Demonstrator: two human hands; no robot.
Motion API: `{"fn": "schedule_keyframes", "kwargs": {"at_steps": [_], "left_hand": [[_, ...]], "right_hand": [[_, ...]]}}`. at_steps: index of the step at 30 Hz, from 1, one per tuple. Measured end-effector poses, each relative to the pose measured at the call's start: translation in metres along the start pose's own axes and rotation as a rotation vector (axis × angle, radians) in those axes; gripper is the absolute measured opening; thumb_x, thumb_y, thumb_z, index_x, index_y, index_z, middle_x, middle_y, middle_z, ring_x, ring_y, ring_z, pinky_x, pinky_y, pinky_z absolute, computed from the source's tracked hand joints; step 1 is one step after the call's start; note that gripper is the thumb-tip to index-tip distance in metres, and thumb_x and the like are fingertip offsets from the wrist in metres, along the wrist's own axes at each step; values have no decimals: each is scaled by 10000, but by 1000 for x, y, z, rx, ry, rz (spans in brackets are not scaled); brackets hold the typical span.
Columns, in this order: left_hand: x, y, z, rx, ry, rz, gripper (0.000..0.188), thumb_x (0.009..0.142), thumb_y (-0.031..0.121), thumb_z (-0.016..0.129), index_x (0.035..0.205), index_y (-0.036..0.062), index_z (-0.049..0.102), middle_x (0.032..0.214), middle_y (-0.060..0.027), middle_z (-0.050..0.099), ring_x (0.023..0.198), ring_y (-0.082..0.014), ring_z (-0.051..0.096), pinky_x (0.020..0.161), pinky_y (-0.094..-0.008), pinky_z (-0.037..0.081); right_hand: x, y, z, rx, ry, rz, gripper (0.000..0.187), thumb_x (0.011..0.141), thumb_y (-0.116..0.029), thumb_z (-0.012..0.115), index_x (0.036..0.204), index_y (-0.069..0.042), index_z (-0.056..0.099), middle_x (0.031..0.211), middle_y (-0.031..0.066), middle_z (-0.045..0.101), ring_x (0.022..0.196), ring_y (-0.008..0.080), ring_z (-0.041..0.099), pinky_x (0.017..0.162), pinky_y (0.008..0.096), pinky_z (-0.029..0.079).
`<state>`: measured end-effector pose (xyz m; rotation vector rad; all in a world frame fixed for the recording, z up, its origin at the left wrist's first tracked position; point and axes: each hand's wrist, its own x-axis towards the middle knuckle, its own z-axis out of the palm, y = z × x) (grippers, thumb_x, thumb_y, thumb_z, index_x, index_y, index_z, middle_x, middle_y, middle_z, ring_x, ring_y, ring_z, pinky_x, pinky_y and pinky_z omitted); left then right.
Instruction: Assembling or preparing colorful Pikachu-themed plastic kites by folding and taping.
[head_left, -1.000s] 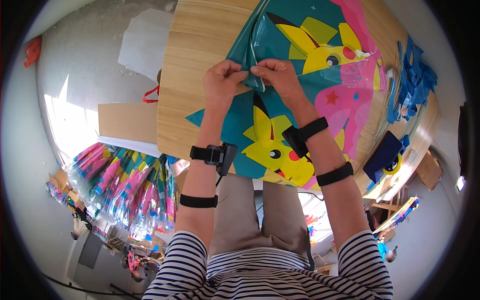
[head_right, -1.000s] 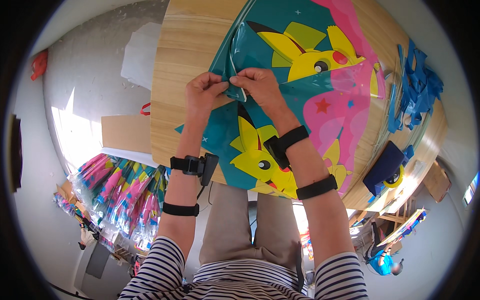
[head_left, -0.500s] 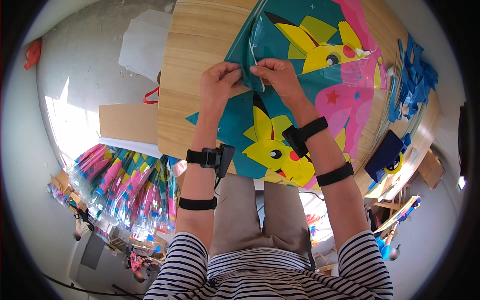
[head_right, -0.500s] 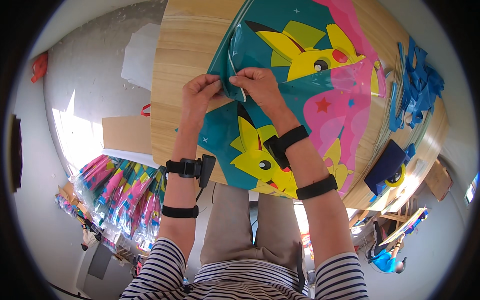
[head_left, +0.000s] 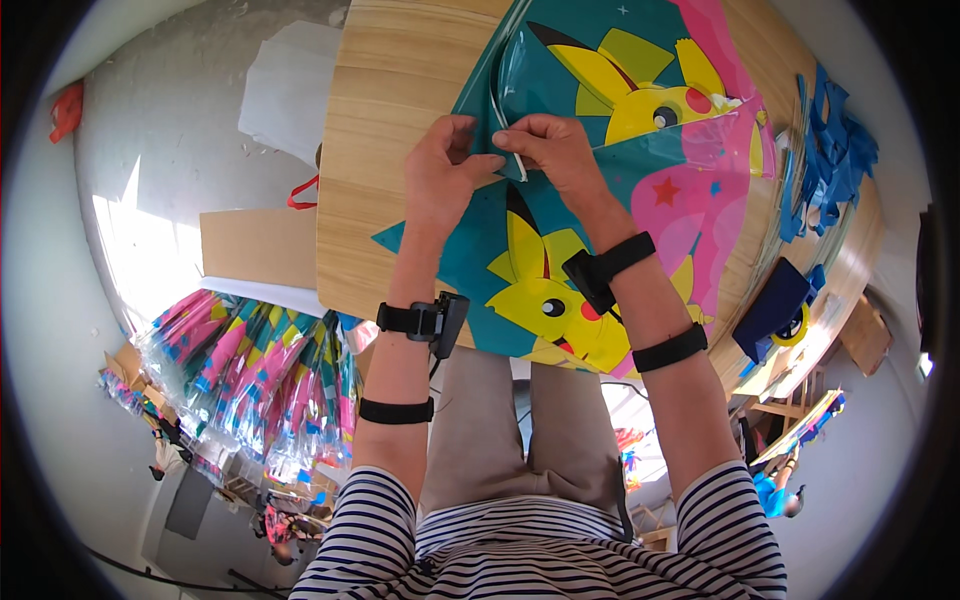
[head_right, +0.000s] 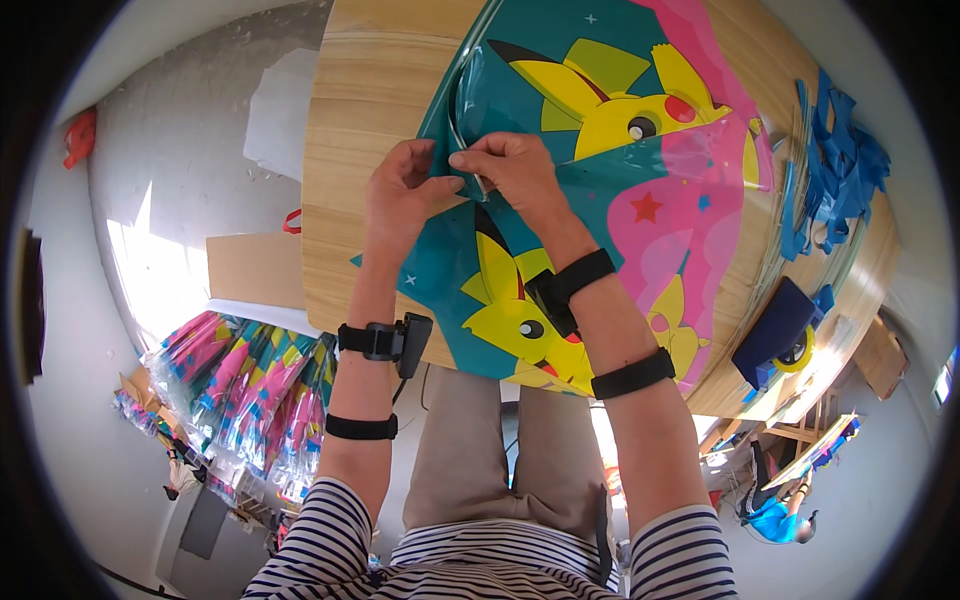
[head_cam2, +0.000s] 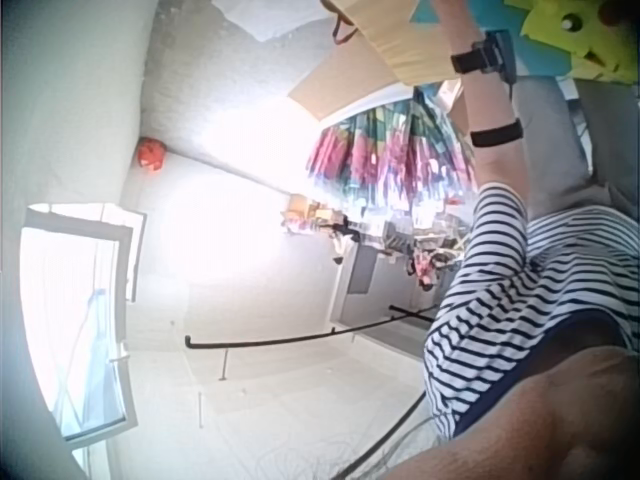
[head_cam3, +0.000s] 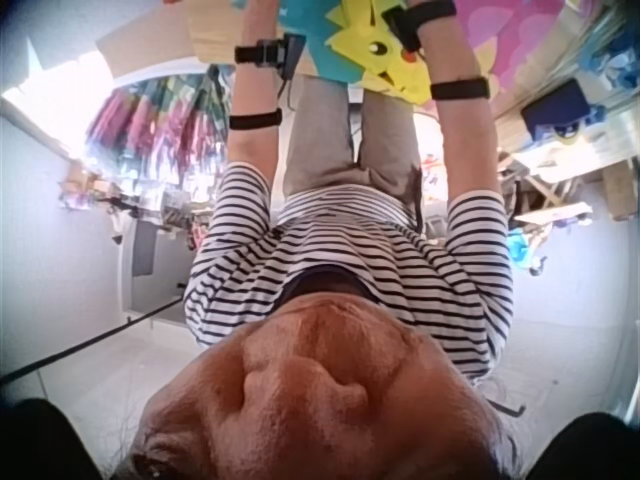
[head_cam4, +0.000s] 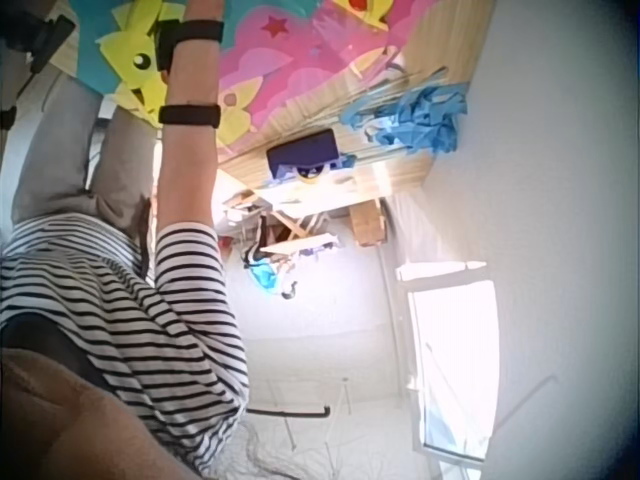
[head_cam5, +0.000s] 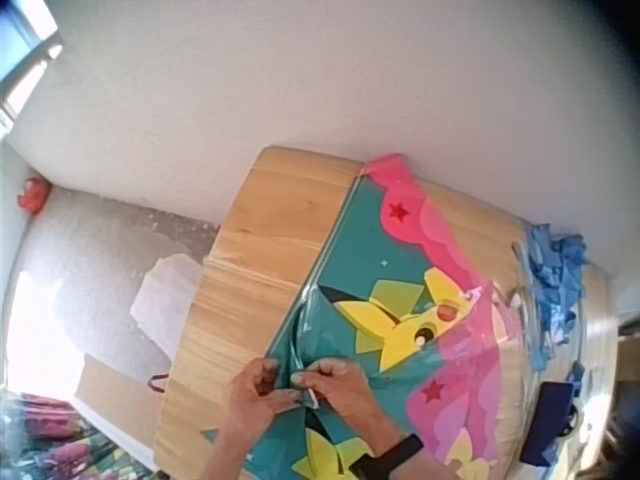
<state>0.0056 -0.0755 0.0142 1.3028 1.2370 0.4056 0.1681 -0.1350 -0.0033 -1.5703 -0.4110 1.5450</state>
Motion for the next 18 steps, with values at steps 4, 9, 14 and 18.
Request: {"fn": "schedule_keyframes", "kwargs": {"at_steps": [4,9,14,18], "left_hand": [[2,0,2,-4,18,-6,351,755,-40,748,1079,-46,614,925,-57,667,845,-103,611,751,-246,505],[7,-15,-4,-81,18,-4,294,765,-81,721,1040,-48,622,912,-57,681,812,-95,626,739,-229,508],[8,-16,-6,-150,4,0,234,809,-103,676,1031,-45,626,922,-48,683,819,-91,635,744,-231,528],[6,-12,-6,-263,4,-57,185,862,-40,678,1039,-35,625,928,-38,678,825,-89,636,763,-241,542]], "right_hand": [[-1,1,0,19,-7,-9,157,839,-169,788,849,-34,710,721,-37,624,626,43,527,588,201,425],[-1,1,1,23,-19,-26,143,843,-156,783,858,-34,709,732,-35,627,640,45,540,606,203,445],[-3,1,0,21,-26,-32,139,844,-152,781,862,-35,709,741,-32,636,650,43,549,610,207,452],[-1,2,0,32,-30,-30,142,847,-156,780,867,-34,710,743,-33,636,653,43,552,611,204,452]]}}
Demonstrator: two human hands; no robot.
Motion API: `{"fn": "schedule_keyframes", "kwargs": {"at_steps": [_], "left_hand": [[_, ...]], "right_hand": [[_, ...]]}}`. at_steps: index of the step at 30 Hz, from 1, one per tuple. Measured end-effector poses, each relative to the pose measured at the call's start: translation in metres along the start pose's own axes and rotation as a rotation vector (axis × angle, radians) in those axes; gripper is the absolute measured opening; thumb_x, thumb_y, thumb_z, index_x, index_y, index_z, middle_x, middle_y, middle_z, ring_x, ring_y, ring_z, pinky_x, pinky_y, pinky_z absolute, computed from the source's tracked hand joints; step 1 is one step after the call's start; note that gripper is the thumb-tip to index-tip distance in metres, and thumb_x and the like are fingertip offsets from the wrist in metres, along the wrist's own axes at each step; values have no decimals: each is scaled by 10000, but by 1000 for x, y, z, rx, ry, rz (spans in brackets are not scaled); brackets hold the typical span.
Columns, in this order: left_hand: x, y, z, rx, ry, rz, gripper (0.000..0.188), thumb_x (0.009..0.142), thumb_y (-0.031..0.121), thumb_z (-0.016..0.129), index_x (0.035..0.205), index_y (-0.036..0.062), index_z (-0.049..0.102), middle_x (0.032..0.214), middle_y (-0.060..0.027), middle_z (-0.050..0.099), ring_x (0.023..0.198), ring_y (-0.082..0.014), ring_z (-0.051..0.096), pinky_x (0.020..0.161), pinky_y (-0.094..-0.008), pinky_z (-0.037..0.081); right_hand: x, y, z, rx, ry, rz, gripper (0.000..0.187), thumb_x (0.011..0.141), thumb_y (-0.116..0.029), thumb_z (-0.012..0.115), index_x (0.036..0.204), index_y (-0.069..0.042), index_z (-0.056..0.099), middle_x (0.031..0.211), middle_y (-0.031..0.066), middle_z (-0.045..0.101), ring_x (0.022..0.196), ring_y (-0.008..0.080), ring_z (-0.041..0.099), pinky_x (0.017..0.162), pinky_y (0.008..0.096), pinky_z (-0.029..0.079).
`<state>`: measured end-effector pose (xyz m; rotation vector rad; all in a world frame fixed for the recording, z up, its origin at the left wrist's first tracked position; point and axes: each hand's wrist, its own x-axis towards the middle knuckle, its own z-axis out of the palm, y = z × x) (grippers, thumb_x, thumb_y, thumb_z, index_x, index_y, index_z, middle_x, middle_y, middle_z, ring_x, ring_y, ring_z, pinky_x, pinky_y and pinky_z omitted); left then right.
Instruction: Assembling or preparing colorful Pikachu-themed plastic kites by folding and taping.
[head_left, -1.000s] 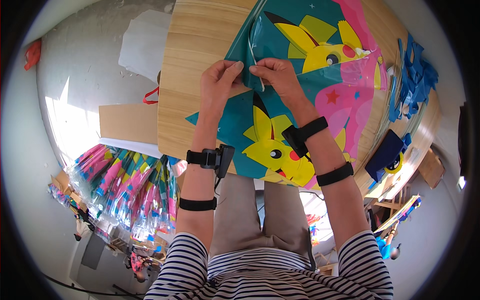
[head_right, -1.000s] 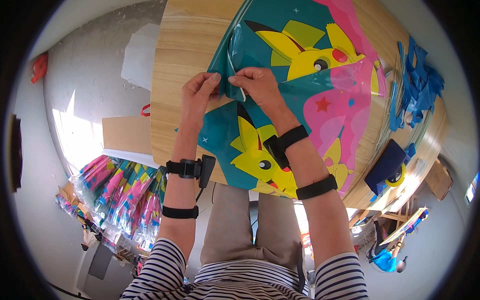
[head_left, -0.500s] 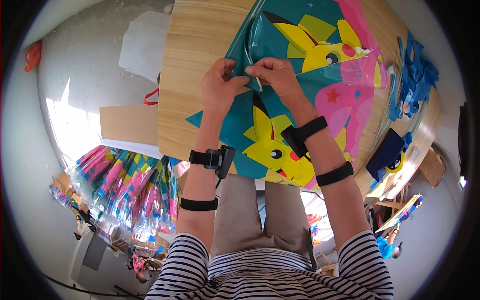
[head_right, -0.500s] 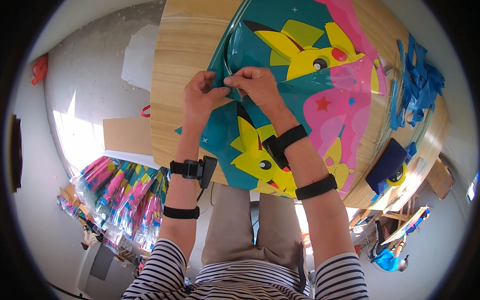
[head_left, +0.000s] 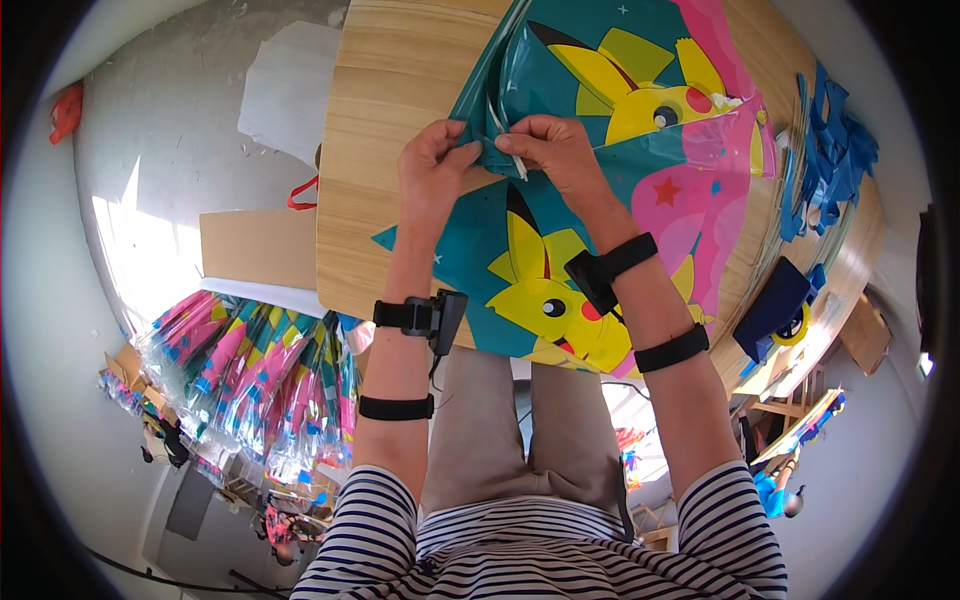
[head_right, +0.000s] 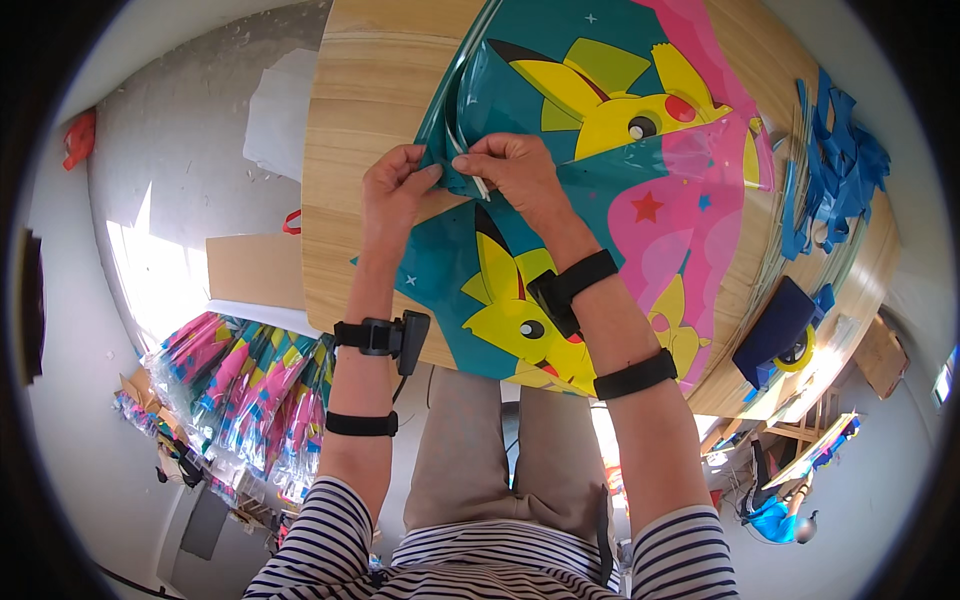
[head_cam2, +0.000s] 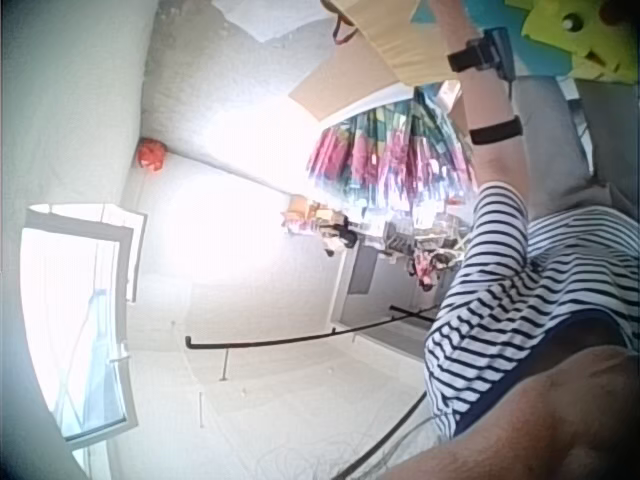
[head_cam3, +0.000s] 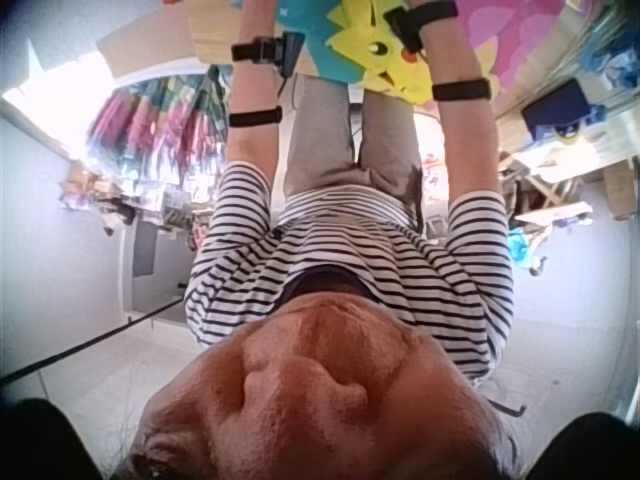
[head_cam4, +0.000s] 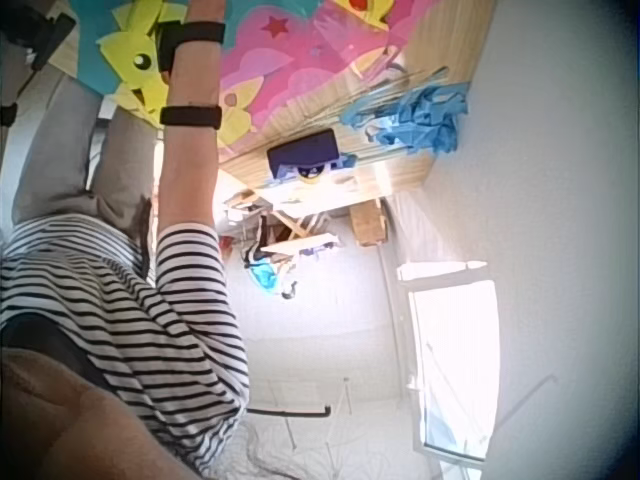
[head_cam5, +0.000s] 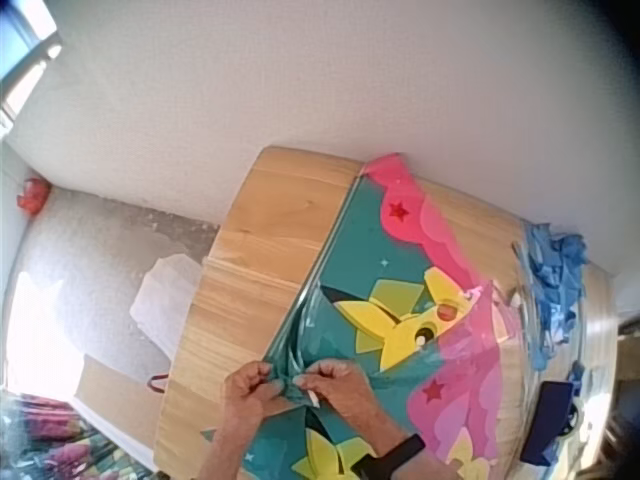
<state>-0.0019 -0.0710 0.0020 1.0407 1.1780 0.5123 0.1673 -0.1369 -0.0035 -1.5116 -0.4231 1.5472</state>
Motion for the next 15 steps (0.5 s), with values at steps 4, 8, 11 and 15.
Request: {"fn": "schedule_keyframes", "kwargs": {"at_steps": [4,8,11,15], "left_hand": [[-4,9,2,-30,-18,-65,173,890,33,697,1042,-18,630,918,-25,672,827,-89,637,760,-247,547],[-2,9,0,120,-45,-29,166,888,47,702,1033,-3,638,909,-16,670,837,-89,636,753,-254,550],[0,3,-4,70,-59,-29,171,885,25,685,1047,-2,637,916,-25,674,846,-98,642,757,-264,557],[2,0,-3,-48,-12,-84,208,898,-9,631,1107,-5,624,921,-50,680,854,-118,654,768,-282,567]], "right_hand": [[-1,0,-2,-8,2,8,142,852,-158,776,871,-33,711,748,-32,640,660,44,557,613,204,454],[0,-1,-2,-32,12,9,141,854,-157,773,872,-31,712,753,-30,645,666,46,564,619,205,460],[0,-1,0,-31,13,19,141,849,-154,776,873,-30,711,757,-27,649,668,49,571,629,206,467],[1,-1,-1,-34,9,28,147,844,-155,780,874,-30,710,760,-23,654,671,52,580,641,210,476]]}}
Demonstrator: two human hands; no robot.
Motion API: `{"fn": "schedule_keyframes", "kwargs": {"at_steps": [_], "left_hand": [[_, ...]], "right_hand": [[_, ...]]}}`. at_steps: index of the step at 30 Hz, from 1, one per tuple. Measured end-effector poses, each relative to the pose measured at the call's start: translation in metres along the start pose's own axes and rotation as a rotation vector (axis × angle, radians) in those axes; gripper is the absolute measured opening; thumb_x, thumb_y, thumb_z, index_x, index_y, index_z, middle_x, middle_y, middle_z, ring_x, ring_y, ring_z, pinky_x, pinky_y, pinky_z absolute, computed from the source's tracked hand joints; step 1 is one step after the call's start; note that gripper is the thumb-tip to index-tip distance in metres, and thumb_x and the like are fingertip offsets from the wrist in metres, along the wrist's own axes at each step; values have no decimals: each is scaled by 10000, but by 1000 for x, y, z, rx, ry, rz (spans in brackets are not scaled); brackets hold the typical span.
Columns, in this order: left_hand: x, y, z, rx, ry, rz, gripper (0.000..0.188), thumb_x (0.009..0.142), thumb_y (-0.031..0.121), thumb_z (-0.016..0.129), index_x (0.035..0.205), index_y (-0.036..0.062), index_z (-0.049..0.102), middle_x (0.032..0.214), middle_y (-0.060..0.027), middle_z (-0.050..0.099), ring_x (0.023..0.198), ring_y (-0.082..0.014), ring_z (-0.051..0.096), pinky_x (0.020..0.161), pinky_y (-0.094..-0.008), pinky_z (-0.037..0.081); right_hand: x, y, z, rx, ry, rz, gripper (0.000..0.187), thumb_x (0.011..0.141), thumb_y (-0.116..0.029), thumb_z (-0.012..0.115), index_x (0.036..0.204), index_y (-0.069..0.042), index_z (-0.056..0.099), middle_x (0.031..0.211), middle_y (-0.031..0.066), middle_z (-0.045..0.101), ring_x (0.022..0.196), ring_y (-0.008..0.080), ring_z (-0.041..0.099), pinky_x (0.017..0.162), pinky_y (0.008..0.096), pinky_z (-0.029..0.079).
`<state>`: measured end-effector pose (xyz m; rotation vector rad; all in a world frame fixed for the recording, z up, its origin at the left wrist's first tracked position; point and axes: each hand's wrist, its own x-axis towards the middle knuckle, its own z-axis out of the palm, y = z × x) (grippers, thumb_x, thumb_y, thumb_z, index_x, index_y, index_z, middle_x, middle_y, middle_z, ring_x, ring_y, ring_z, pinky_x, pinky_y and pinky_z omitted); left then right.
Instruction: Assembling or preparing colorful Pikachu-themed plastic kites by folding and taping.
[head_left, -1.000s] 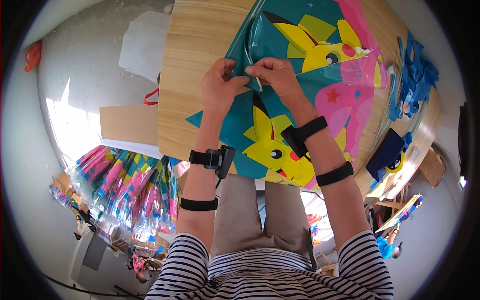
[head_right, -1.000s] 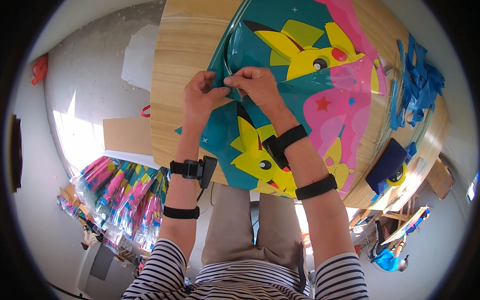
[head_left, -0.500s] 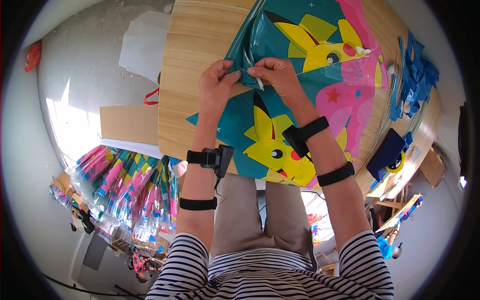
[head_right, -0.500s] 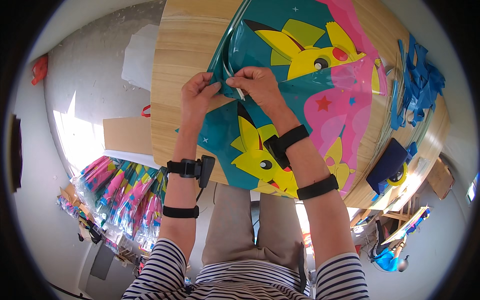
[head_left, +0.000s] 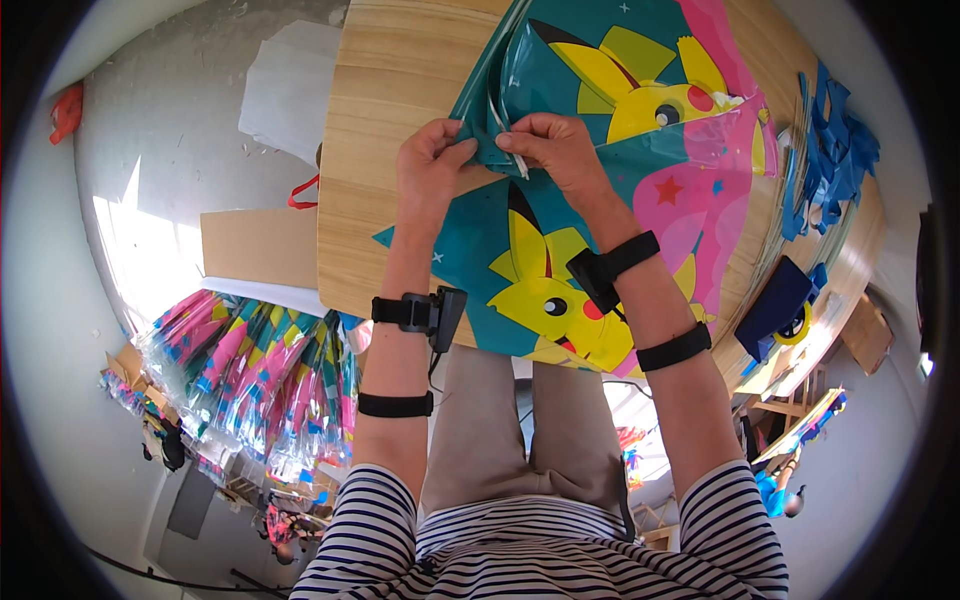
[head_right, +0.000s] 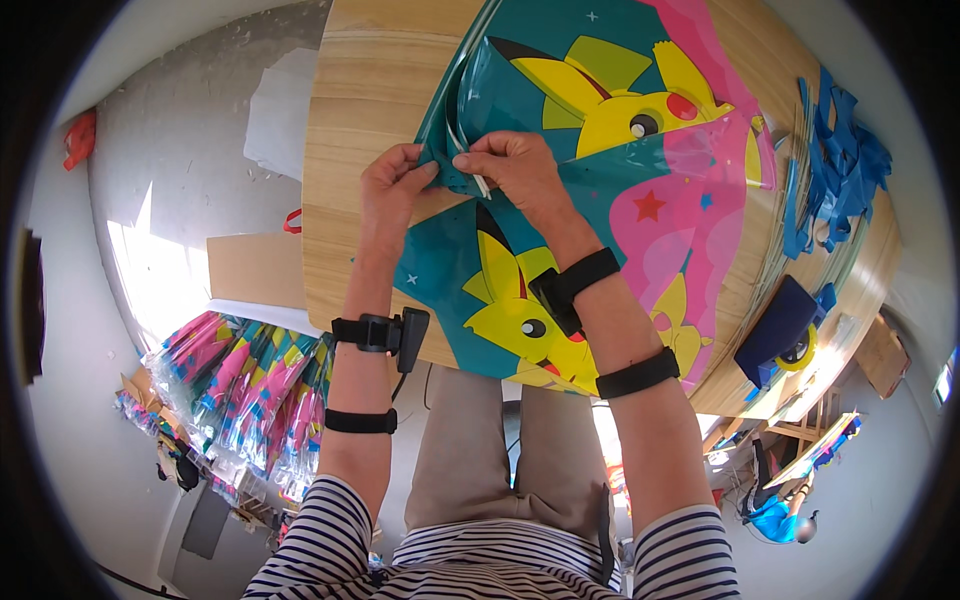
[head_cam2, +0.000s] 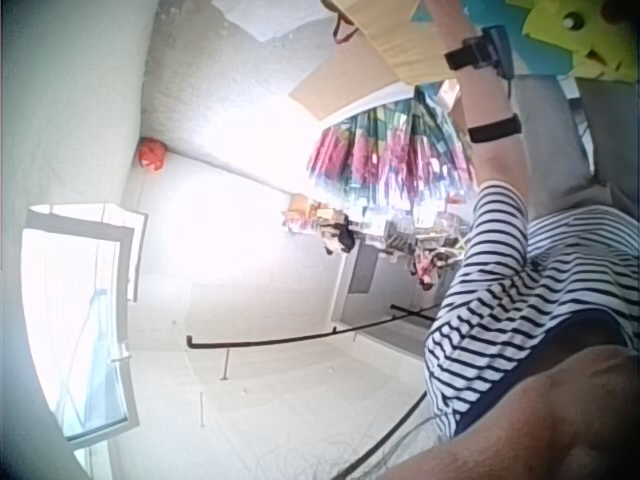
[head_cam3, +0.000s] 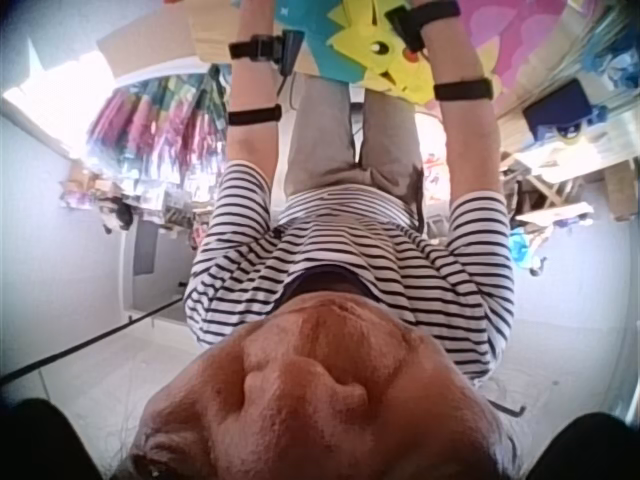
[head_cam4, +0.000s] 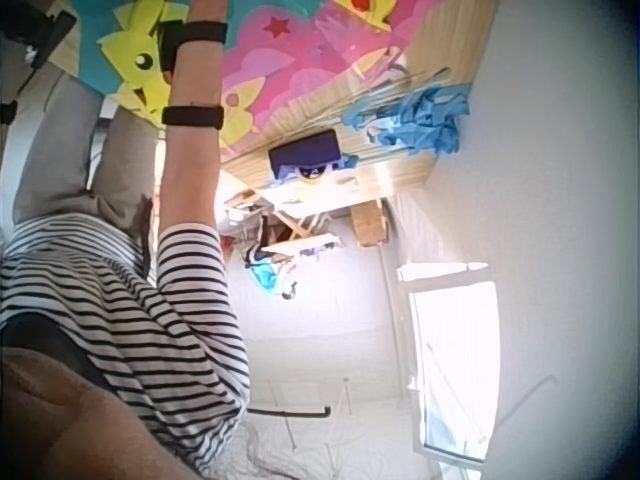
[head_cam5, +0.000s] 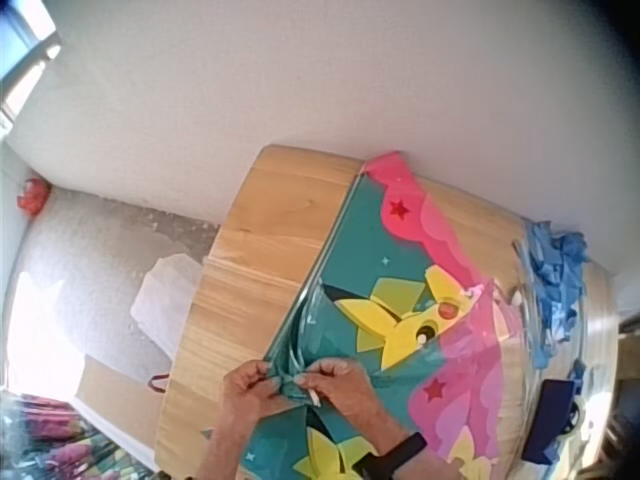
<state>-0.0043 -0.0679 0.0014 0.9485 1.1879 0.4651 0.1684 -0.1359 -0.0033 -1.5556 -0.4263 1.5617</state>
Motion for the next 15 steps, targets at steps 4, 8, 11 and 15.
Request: {"fn": "schedule_keyframes", "kwargs": {"at_steps": [4,8,11,15], "left_hand": [[-3,8,5,1,21,10,247,912,-8,598,1159,-2,614,926,-68,682,873,-138,659,772,-299,572],[-6,13,5,5,43,15,269,918,42,619,1184,-1,611,924,-71,682,868,-142,654,769,-308,573],[-7,20,10,33,62,-22,257,909,107,665,1140,-1,627,932,-68,687,854,-127,644,747,-293,563],[-3,23,17,138,82,-12,218,840,144,745,956,-13,647,792,-40,660,707,-81,595,605,-235,499]], "right_hand": [[0,0,0,4,0,7,153,840,-158,782,879,-29,709,765,-20,658,675,54,585,649,214,481],[0,0,-1,-8,-2,8,160,839,-158,783,893,-26,710,774,-16,663,681,59,590,654,216,484],[0,0,-1,-25,0,9,161,841,-156,780,903,-23,713,780,-13,665,689,63,597,661,219,492],[-1,-1,-2,-5,-20,11,166,838,-150,782,910,-17,715,785,-9,669,699,69,607,675,227,507]]}}
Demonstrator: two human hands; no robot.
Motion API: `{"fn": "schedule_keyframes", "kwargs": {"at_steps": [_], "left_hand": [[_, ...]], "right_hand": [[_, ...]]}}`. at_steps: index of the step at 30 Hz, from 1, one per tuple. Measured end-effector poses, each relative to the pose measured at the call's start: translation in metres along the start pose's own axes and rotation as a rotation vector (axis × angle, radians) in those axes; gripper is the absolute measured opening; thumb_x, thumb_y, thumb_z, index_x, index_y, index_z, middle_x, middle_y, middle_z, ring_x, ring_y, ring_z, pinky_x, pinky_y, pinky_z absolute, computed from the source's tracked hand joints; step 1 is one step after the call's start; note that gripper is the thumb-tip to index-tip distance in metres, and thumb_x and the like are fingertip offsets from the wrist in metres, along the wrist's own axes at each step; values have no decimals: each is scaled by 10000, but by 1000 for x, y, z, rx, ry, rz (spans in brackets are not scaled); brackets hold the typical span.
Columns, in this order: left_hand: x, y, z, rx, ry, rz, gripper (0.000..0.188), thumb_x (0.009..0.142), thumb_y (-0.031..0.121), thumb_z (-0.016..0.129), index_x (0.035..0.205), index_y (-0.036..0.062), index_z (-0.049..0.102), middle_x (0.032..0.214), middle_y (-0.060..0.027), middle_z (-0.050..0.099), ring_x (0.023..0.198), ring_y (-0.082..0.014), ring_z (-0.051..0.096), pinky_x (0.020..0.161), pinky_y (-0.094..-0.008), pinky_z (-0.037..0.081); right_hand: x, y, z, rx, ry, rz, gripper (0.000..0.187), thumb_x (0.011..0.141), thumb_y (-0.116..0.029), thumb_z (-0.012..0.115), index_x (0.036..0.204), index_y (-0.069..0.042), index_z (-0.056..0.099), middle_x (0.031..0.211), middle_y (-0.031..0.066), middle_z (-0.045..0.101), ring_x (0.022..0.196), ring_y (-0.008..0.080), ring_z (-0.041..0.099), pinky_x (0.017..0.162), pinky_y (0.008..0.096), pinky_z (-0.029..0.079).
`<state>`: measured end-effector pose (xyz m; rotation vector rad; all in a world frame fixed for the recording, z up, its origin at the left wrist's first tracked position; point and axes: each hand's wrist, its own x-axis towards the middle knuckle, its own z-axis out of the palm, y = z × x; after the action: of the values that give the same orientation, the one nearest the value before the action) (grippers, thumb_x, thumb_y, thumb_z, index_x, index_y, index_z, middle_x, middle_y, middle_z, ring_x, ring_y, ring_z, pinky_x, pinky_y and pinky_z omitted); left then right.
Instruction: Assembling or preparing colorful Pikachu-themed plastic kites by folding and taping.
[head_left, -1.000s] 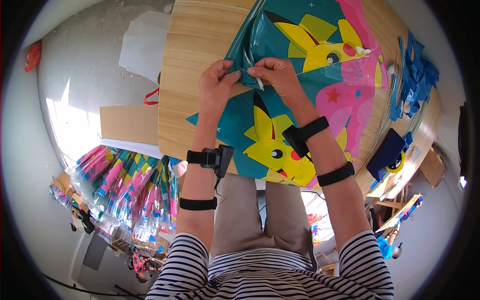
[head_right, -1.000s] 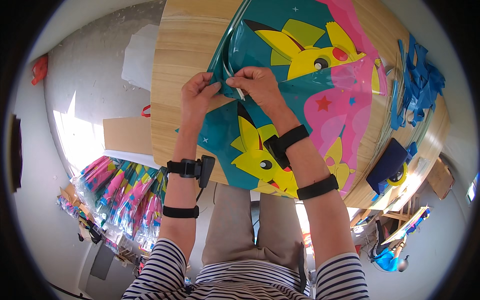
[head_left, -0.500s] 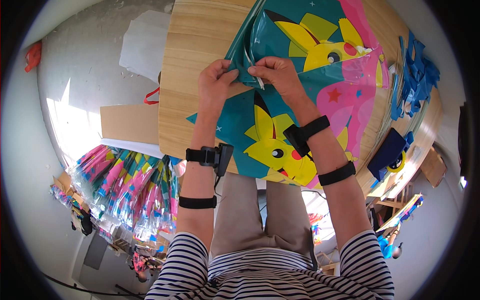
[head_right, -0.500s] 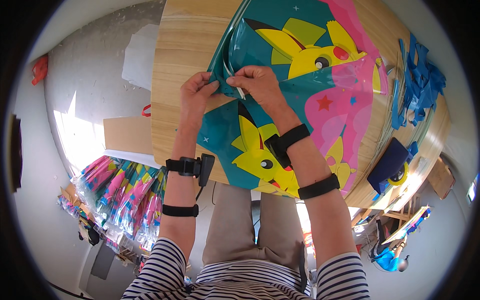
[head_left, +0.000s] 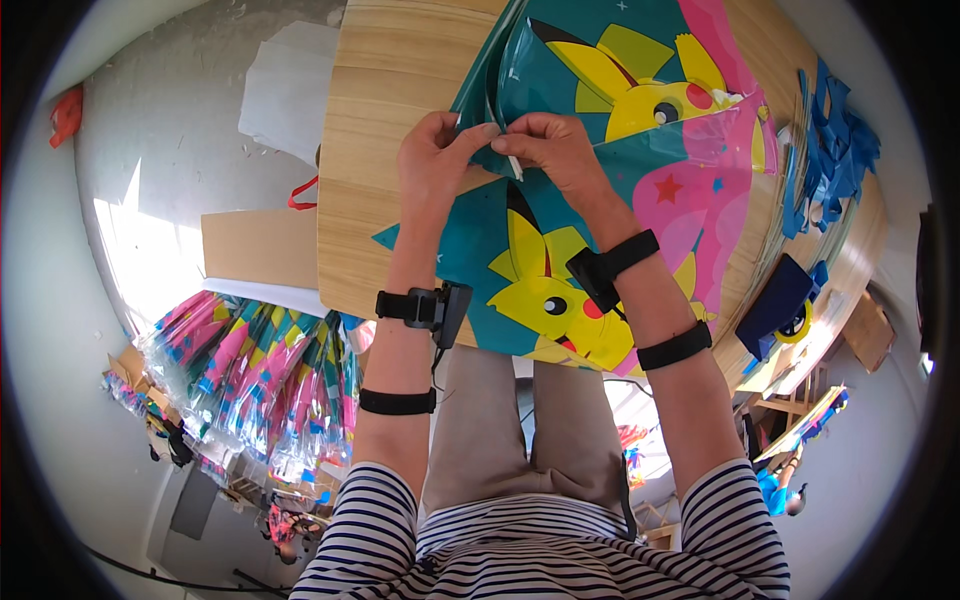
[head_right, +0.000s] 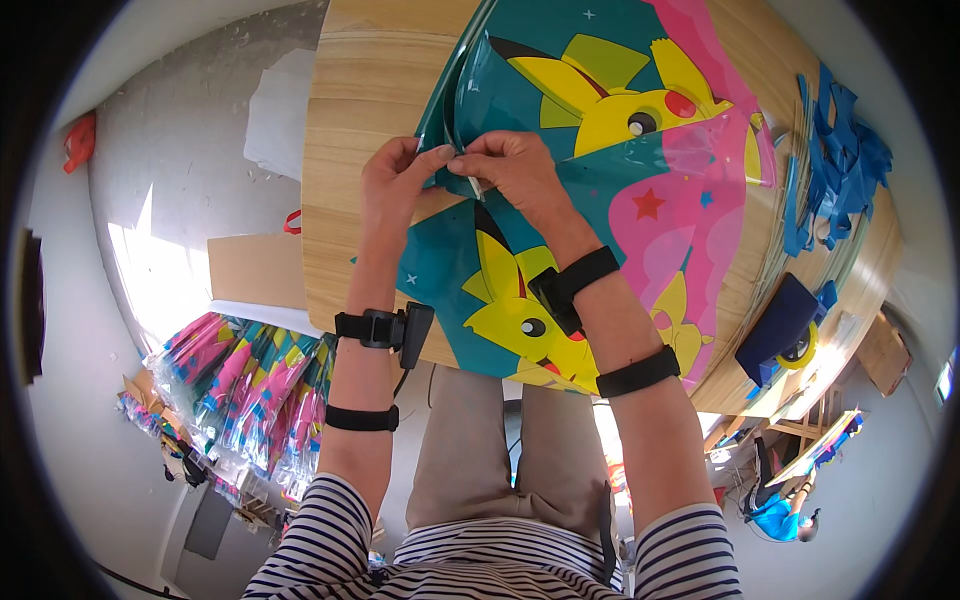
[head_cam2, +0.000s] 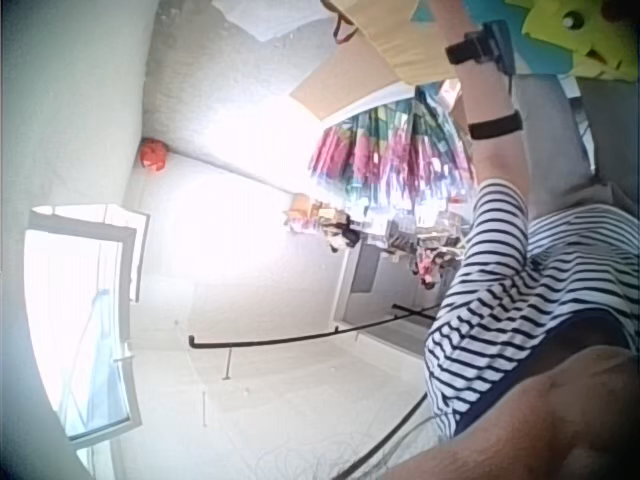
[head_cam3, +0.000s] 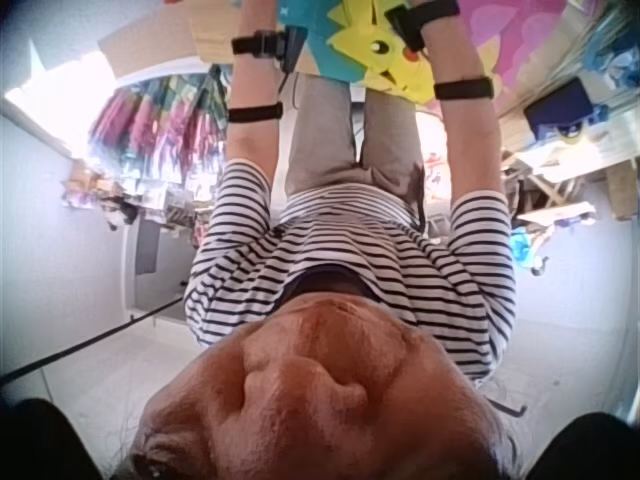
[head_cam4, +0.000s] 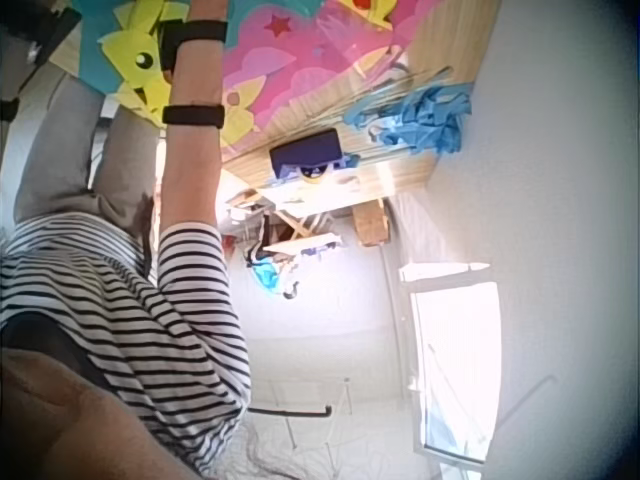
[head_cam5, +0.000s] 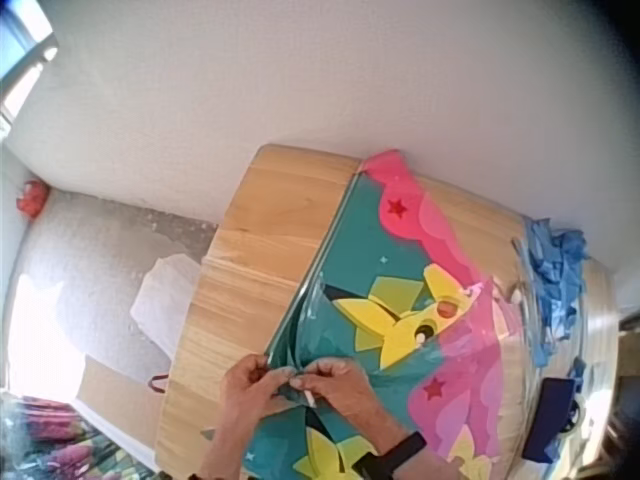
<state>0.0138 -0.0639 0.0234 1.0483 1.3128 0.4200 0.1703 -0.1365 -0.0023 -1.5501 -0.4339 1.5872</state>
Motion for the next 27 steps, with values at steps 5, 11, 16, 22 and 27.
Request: {"fn": "schedule_keyframes", "kwargs": {"at_steps": [5,11,16,22,27], "left_hand": [[6,-8,-2,-1,3,20,181,823,135,761,868,0,650,738,-25,643,674,-74,581,569,-226,474],[5,-2,-2,-168,61,-121,127,860,132,732,903,32,667,762,9,631,712,-82,604,666,-270,543],[10,-5,-9,81,-43,-5,113,859,128,732,878,31,677,742,11,624,698,-70,591,652,-252,510],[6,-8,-2,35,-34,-8,113,865,117,723,856,17,671,728,15,621,690,-58,573,616,-237,482],[10,-19,-9,-58,-28,-8,69,919,102,665,898,39,682,775,35,631,733,-48,580,649,-235,485]], "right_hand": [[1,0,1,4,-12,-12,167,836,-143,784,911,-12,714,790,-4,673,701,74,614,682,232,515],[0,2,-1,1,-11,-20,161,841,-136,778,916,-8,715,798,2,679,711,79,626,684,234,520],[0,0,0,1,-23,-21,162,841,-132,778,918,-5,713,807,10,684,714,85,631,686,236,524],[0,3,-1,28,-25,-20,159,840,-126,777,917,-3,710,809,14,685,717,89,635,688,236,525],[1,3,1,5,-24,-26,153,841,-119,774,911,-1,706,809,14,683,722,88,638,692,235,526]]}}
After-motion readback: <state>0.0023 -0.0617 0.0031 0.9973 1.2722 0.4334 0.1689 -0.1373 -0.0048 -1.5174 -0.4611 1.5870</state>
